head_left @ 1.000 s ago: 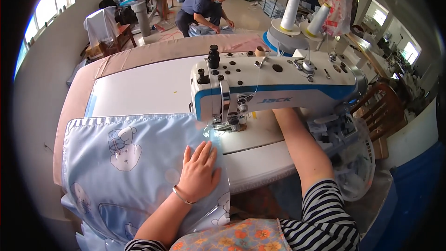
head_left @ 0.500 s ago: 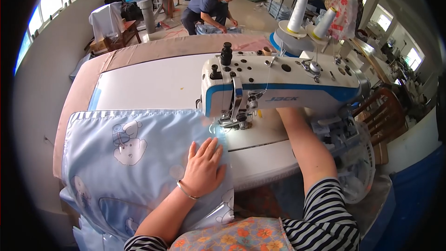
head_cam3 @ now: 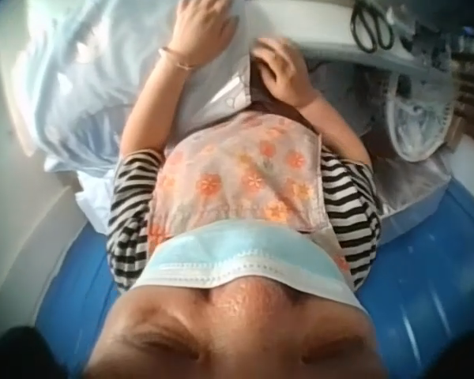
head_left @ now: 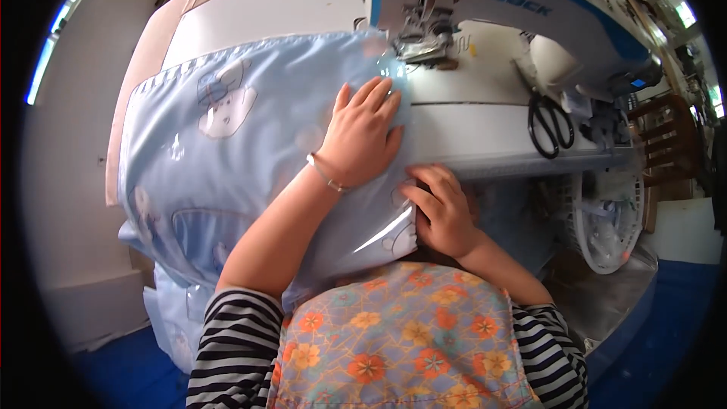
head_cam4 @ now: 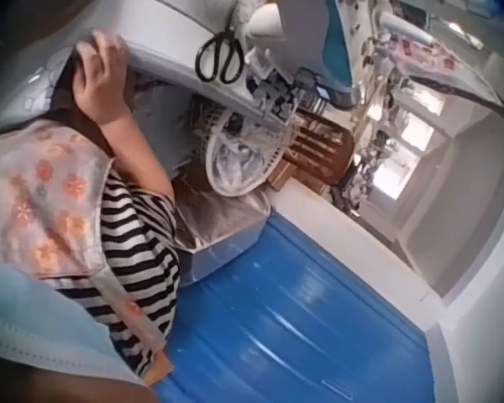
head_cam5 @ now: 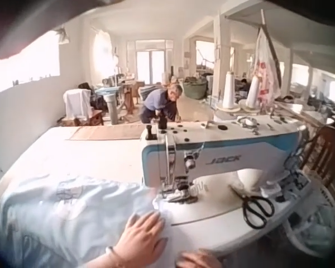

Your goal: Sewing and preparing blue textile products using an industrial sewing machine.

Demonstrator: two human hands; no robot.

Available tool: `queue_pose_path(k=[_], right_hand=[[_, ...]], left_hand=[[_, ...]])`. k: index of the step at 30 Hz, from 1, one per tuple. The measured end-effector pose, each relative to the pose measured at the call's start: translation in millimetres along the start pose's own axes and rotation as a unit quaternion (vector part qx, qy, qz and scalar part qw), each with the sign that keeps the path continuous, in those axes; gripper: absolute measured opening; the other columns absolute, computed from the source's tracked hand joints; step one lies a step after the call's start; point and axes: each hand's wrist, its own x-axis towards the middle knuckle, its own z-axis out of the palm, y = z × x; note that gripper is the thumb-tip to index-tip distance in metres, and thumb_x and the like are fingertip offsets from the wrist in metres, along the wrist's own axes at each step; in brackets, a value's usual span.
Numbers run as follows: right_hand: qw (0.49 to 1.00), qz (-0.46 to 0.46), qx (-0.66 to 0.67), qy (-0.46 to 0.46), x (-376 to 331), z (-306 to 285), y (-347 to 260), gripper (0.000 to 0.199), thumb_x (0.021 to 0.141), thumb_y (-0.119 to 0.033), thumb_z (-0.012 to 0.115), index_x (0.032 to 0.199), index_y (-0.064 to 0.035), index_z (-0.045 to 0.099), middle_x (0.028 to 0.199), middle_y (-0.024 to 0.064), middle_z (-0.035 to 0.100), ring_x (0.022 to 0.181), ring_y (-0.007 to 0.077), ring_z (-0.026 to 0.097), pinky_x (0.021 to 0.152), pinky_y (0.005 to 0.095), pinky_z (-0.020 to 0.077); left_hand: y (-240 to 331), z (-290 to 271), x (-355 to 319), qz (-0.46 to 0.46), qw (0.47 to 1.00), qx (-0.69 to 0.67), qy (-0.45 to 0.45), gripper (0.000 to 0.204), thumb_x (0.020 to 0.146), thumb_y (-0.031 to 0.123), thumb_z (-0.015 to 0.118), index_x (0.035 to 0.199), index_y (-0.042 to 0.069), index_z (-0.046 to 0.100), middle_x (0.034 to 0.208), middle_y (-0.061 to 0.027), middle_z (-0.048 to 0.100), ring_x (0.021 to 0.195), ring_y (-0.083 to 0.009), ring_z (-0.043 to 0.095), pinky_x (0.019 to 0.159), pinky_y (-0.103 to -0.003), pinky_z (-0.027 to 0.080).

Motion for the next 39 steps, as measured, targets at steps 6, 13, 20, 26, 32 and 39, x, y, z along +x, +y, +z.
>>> queue_pose_path(k=[6, 13, 20, 26, 32, 39], right_hand=[[0.995, -0.100, -0.014, 0.003, 10.6, -3.6, -16.5, 0.029, 0.069, -0.007, 0.066, 0.097, -0.0021, 0.071, 0.103, 0.0151, 0.066, 0.106, 0.0344, 0.062, 0.095, 0.0459, 0.0511], [0.998, -0.051, 0.035, -0.016, 19.1, -17.6, -20.2, 0.031, 0.074, 0.001, 0.059, 0.102, -0.0035, 0.071, 0.103, 0.0129, 0.070, 0.094, 0.0318, 0.067, 0.082, 0.0400, 0.0555], [0.995, -0.019, 0.102, -0.003, 37.6, -14.8, -0.6, 0.029, 0.074, 0.006, 0.057, 0.100, -0.0005, 0.071, 0.102, 0.0164, 0.073, 0.096, 0.0337, 0.070, 0.084, 0.0410, 0.0558], [0.993, 0.007, 0.119, -0.019, 57.8, -12.7, 22.3, 0.029, 0.076, 0.007, 0.055, 0.100, -0.0004, 0.070, 0.100, 0.0168, 0.073, 0.096, 0.0348, 0.070, 0.085, 0.0405, 0.0554], [0.988, 0.041, 0.148, -0.010, 80.5, -10.5, 43.9, 0.030, 0.074, 0.008, 0.053, 0.095, -0.0015, 0.072, 0.094, 0.0186, 0.072, 0.087, 0.0362, 0.069, 0.081, 0.0409, 0.0569], [0.997, -0.050, 0.033, -0.043, 74.9, -19.1, 38.5, 0.035, 0.072, 0.002, 0.058, 0.105, 0.0009, 0.070, 0.111, 0.0178, 0.069, 0.106, 0.0346, 0.066, 0.091, 0.0406, 0.0548]], left_hand=[[3.2, -1.9, -0.8, -0.008, 0.999, 0.029, -0.032, 0.048, 0.089, 0.020, 0.057, 0.133, -0.001, 0.055, 0.144, -0.0184, 0.049, 0.139, -0.0340, 0.041, 0.115, -0.055, 0.029], [10.9, -2.0, -1.6, 0.001, 0.998, 0.051, -0.033, 0.048, 0.087, 0.019, 0.059, 0.131, -0.001, 0.057, 0.140, -0.0179, 0.053, 0.136, -0.0327, 0.045, 0.113, -0.053, 0.033], [-0.1, 5.0, 9.0, 0.009, 0.998, 0.055, -0.035, 0.046, 0.083, 0.014, 0.061, 0.127, -0.001, 0.059, 0.136, -0.0165, 0.055, 0.132, -0.0304, 0.049, 0.111, -0.050, 0.036], [-23.5, 5.0, 32.6, 0.067, 0.996, 0.054, -0.033, 0.042, 0.081, 0.005, 0.057, 0.122, 0.002, 0.062, 0.131, -0.0144, 0.058, 0.126, -0.0299, 0.053, 0.107, -0.047, 0.041], [-31.2, -4.0, 53.6, 0.056, 0.987, 0.054, -0.142, 0.042, 0.080, 0.009, 0.058, 0.121, 0.001, 0.063, 0.122, -0.0131, 0.064, 0.117, -0.0291, 0.060, 0.104, -0.042, 0.044], [-33.7, -5.2, 42.8, 0.093, 0.992, 0.078, -0.034, 0.040, 0.082, 0.014, 0.062, 0.120, 0.000, 0.062, 0.126, -0.0151, 0.061, 0.121, -0.0307, 0.057, 0.105, -0.044, 0.043]])
